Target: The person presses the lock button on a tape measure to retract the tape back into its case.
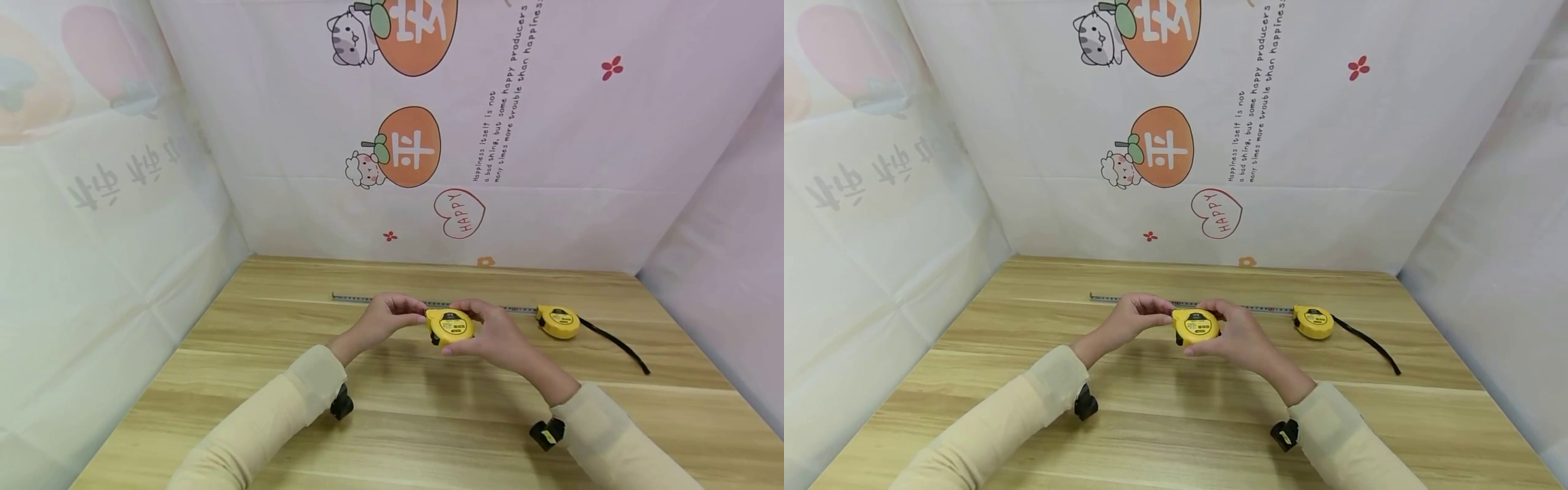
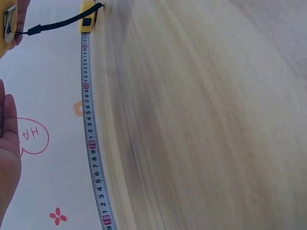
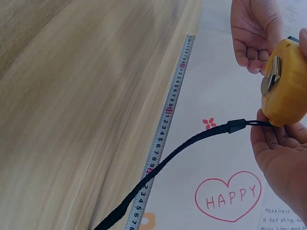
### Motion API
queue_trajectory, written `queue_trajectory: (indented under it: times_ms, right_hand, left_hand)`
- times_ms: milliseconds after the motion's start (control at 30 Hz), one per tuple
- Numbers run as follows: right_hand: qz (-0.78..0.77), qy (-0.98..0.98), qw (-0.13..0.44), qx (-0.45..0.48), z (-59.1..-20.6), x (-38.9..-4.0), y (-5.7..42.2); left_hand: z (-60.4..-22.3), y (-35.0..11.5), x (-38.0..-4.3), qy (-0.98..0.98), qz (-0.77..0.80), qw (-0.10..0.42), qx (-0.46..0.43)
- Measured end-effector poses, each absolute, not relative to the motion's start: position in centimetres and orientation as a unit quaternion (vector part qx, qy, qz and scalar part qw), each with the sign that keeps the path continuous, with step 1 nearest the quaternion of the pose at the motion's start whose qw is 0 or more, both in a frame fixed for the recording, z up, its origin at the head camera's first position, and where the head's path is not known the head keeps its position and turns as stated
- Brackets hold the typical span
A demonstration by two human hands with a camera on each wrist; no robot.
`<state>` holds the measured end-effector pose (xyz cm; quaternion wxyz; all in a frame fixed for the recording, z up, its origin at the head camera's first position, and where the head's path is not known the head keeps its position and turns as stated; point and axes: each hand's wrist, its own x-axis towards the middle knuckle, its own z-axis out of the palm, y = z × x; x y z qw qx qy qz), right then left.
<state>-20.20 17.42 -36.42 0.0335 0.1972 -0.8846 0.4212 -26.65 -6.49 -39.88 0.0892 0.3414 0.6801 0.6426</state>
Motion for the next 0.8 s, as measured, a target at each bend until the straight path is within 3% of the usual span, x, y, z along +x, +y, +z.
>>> queue_trajectory:
  times_ms: [800]
  right_hand:
    - [0.435, -0.877, 0.040, 0.201, -36.76, -20.15, 17.33]
  left_hand:
    - [-39.71, -6.56, -25.78, 0.712, 0.596, 0.072, 0.365]
